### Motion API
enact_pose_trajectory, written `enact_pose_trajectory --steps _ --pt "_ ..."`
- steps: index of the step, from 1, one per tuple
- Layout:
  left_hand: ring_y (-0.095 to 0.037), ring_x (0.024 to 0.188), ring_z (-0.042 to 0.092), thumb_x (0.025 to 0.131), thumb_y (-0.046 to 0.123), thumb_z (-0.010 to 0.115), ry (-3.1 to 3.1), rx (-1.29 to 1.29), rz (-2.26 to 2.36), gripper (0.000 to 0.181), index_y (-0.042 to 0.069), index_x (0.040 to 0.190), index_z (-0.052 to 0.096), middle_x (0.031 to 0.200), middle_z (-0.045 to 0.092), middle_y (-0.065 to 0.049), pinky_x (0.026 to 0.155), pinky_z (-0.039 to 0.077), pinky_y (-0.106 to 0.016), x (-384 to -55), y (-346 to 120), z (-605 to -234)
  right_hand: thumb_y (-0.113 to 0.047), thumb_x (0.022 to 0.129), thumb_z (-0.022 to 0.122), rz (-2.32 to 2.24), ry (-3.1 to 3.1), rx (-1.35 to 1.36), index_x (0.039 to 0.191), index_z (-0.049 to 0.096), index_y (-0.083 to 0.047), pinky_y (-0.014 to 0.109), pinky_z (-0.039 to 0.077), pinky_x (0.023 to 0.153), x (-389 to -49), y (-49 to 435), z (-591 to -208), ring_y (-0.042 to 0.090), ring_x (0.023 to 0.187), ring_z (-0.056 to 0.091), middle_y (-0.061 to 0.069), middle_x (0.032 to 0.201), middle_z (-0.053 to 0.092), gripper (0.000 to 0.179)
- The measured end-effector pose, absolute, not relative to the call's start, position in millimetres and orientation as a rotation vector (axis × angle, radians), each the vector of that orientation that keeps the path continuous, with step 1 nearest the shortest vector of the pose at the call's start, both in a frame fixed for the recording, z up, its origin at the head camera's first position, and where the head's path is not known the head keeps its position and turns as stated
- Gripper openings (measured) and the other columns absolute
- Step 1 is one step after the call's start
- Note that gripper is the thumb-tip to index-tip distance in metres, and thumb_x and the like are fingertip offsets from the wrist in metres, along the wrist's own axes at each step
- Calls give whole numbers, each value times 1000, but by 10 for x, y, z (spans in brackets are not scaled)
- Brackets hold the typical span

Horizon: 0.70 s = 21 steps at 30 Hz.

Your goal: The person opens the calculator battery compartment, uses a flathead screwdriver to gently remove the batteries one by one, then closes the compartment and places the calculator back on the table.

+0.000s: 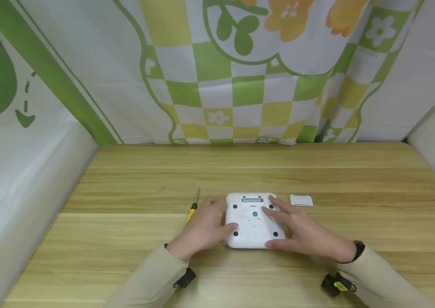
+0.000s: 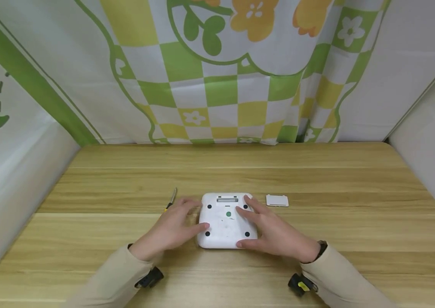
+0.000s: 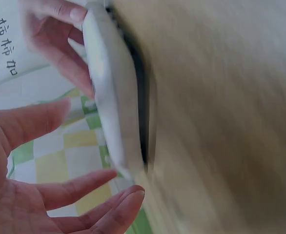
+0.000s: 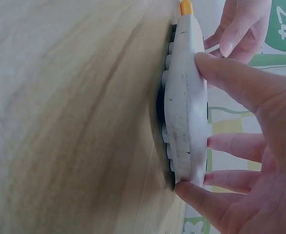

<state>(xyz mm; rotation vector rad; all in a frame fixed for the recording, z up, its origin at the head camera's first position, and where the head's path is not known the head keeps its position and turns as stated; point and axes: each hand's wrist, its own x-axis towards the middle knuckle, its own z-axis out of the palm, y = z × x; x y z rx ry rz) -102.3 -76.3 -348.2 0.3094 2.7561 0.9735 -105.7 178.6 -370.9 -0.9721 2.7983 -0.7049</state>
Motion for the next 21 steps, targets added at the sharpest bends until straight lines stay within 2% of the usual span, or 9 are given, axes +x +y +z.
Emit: enact_pose_trajectory --steps 5,12,18,21 --pt "-37 125 47 85 28 71 2804 291 948 52 4 129 57 134 51 -17 104 38 -53 -1043 -901 -3422 -43 79 75 -708 2797 -972 138 50 -3 57 39 102 -1059 1780 -3703 46 133 38 24 152 30 75" --pt "-32 110 54 87 27 70 2877 306 853 52 0 128 56 125 54 -17 95 46 -47 -1071 -1050 -3362 -43 79 76 -714 2767 -910 140 48 -5 55 38 104 -1062 1787 -3701 43 136 34 20 155 27 77" --pt "-34 114 54 89 28 68 2897 274 777 56 -2 133 51 129 52 -20 95 46 -49 -1090 -1161 -3365 -42 78 77 -716 2766 -903 141 47 -6 55 37 104 -1067 1789 -3701 42 136 34 19 155 26 78" --pt "-35 111 54 89 28 68 2913 247 706 59 -6 133 49 126 52 -23 92 48 -49 -1098 -1230 -3375 -43 78 76 -714 2766 -909 141 48 -6 54 38 104 -1069 1788 -3705 42 136 35 19 155 26 78"
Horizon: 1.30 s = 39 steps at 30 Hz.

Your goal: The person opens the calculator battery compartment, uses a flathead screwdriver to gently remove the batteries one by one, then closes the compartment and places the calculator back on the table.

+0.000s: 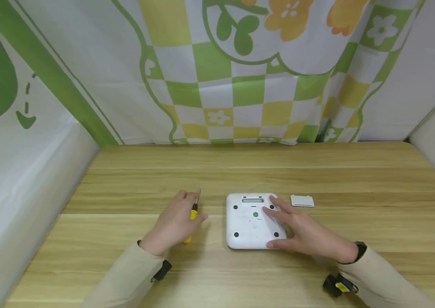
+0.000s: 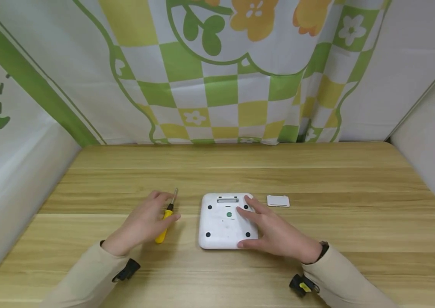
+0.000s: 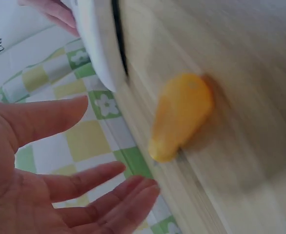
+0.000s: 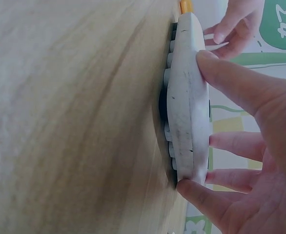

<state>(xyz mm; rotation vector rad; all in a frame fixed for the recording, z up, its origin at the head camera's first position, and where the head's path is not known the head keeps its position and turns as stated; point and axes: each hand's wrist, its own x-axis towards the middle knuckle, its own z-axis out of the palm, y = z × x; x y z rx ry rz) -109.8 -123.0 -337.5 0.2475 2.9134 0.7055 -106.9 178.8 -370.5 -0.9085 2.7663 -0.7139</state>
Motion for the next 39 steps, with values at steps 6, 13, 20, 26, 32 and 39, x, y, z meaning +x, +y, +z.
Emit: enact_pose_trajectory --steps 6,13,20,26,32,39 --pt "-28 91 57 88 27 69 2878 203 592 61 -11 131 46 113 56 -23 76 52 -42 -1136 -1302 -3388 -44 78 76 -727 2773 -904 141 47 -6 56 37 104 -1058 1798 -3717 43 136 34 19 155 26 79" --pt "-22 75 51 85 24 72 2846 172 633 55 -10 122 48 93 56 -14 64 47 -35 -1200 -1329 -3475 -43 78 77 -740 2778 -900 141 47 -7 55 37 104 -1054 1798 -3732 43 137 32 18 155 26 79" --pt "-21 63 51 85 10 67 2778 130 735 41 -7 114 44 80 53 -11 52 43 -28 -1239 -1319 -3541 -45 78 75 -751 2767 -889 142 46 -7 56 36 105 -1049 1791 -3738 42 139 30 18 156 24 79" --pt "-21 60 50 83 1 59 2790 191 741 32 -7 110 45 79 53 -11 51 41 -29 -1226 -1320 -3549 -45 79 75 -762 2776 -895 141 47 -7 56 37 104 -1038 1796 -3741 43 138 32 19 156 25 78" --pt "-20 63 48 84 1 55 2812 239 758 29 -5 111 46 81 52 -9 51 40 -28 -1215 -1321 -3560 -44 79 75 -759 2784 -904 141 47 -7 56 37 104 -1031 1798 -3743 44 137 32 19 155 25 77" --pt "-19 67 48 88 -1 51 2850 324 798 29 -4 117 50 92 57 -13 56 43 -29 -1215 -1314 -3559 -44 79 75 -759 2792 -924 141 48 -6 56 36 104 -1040 1792 -3748 44 137 32 20 155 27 78"
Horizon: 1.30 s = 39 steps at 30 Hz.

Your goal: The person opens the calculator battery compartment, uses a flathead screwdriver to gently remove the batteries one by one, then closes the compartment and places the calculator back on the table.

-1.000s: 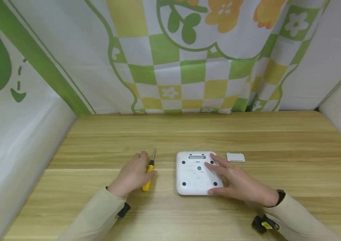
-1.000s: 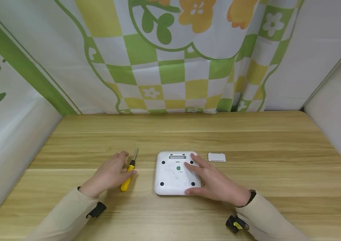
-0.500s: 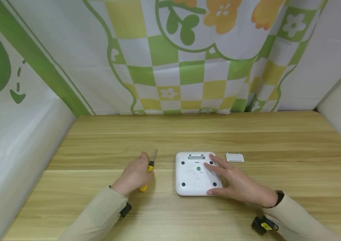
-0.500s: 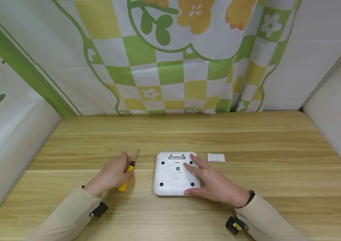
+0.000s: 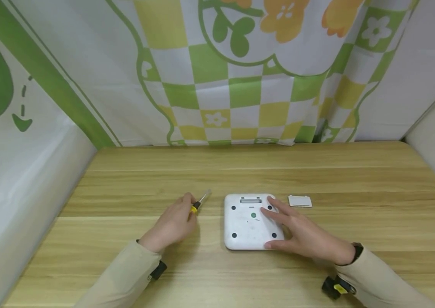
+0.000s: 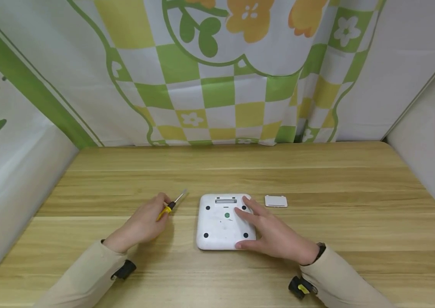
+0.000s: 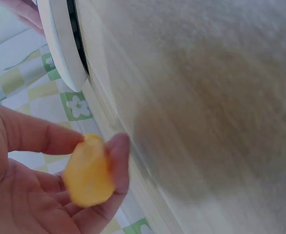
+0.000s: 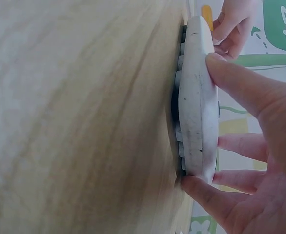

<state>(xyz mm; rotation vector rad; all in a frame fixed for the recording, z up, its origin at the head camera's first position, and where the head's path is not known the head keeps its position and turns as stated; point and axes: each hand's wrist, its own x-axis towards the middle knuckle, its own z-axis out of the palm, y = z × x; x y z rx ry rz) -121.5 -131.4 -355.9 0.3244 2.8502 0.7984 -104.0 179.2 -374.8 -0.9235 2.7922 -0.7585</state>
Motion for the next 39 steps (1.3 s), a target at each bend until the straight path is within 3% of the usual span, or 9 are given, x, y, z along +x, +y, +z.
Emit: enact_pose_trajectory --steps 7,16,23,28,35,39 --pt "-19 74 52 91 -2 50 2890 412 788 31 1 122 53 107 59 -16 62 46 -32 -1217 -1279 -3536 -45 80 74 -766 2765 -897 142 46 -8 54 37 105 -1041 1801 -3740 42 139 31 18 156 24 78" --pt "-14 74 49 96 6 52 2878 621 728 23 4 118 56 98 57 -5 61 44 -28 -1230 -1205 -3478 -47 80 73 -756 2765 -904 143 45 -8 54 37 105 -1045 1801 -3744 41 139 30 18 156 23 79" --pt "-12 76 54 94 10 59 2903 794 661 24 5 117 54 107 62 -8 58 45 -24 -1280 -1144 -3441 -44 79 75 -741 2781 -923 142 46 -7 53 36 106 -1045 1809 -3750 40 140 28 18 156 25 78" --pt "-12 69 53 92 7 61 2920 831 606 20 7 110 53 102 65 -6 54 44 -24 -1306 -1090 -3388 -45 80 74 -738 2777 -918 142 46 -7 53 36 106 -1048 1807 -3744 40 140 29 19 156 24 79" --pt "-13 71 54 90 7 64 2908 871 573 19 10 107 56 102 66 -5 61 47 -28 -1342 -1043 -3306 -48 80 73 -731 2770 -902 143 45 -8 54 36 105 -1050 1802 -3740 41 139 29 18 156 24 79" --pt "-12 67 51 88 6 66 2912 886 528 21 12 107 59 103 66 -4 57 44 -26 -1354 -1020 -3258 -48 80 73 -735 2770 -902 142 46 -8 54 36 106 -1049 1802 -3737 40 140 29 18 156 24 79"
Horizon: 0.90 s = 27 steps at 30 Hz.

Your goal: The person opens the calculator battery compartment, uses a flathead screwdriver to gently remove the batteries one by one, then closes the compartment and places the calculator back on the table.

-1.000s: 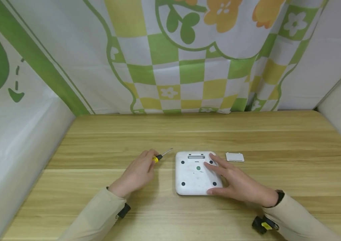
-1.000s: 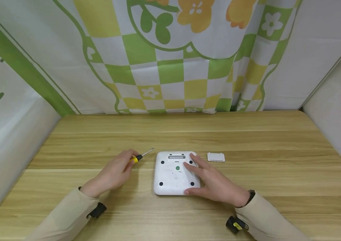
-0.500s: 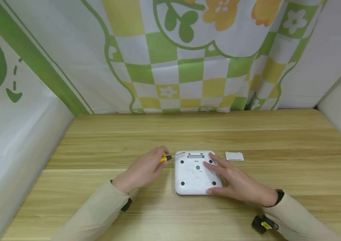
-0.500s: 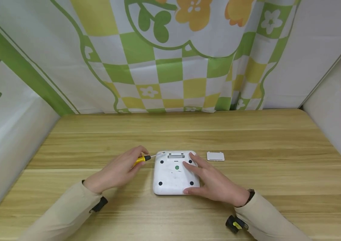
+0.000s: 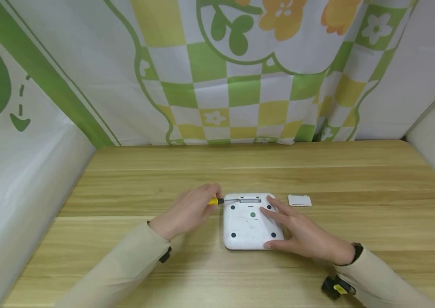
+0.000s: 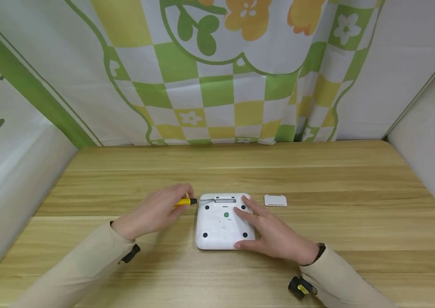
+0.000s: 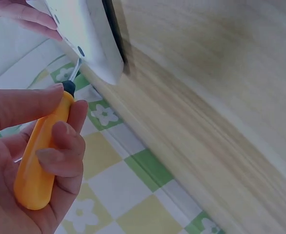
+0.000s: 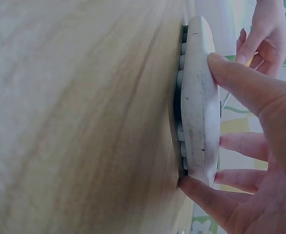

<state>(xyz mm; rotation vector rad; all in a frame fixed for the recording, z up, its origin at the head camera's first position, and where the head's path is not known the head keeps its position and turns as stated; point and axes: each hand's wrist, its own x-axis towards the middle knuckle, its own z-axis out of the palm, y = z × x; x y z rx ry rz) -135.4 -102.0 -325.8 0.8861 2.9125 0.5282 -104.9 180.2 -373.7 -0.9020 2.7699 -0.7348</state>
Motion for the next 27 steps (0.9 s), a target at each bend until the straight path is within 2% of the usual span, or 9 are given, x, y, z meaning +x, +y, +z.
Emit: enact_pose_trajectory --steps 6,11,14,20,27 --pt "-12 59 48 88 5 67 2930 877 455 20 12 106 63 93 65 -2 49 38 -23 -1371 -962 -3176 -48 80 73 -738 2771 -900 143 45 -8 54 36 105 -1043 1807 -3736 41 139 30 18 156 24 79" --pt "-14 73 59 86 3 67 2935 844 404 19 10 105 68 98 65 -3 52 43 -24 -1410 -880 -3077 -47 80 73 -741 2776 -907 143 45 -8 55 36 105 -1042 1809 -3742 41 139 30 18 156 24 79" --pt "-16 77 60 85 0 66 2941 862 347 21 9 103 72 97 64 -4 53 45 -24 -1446 -821 -3013 -48 80 73 -744 2775 -903 143 45 -9 55 37 105 -1044 1807 -3746 41 139 30 18 156 24 79" --pt "-16 72 58 83 -10 59 2930 888 199 30 10 100 74 94 62 -3 53 45 -25 -1478 -711 -2903 -49 80 72 -750 2775 -910 143 45 -10 55 38 104 -1046 1806 -3755 41 138 32 18 156 25 79" --pt "-15 63 51 84 -10 57 2933 1007 -27 23 9 88 69 84 57 -2 51 43 -25 -1481 -610 -2848 -45 80 74 -765 2788 -933 142 46 -8 55 37 104 -1034 1813 -3760 41 138 33 19 155 26 78"
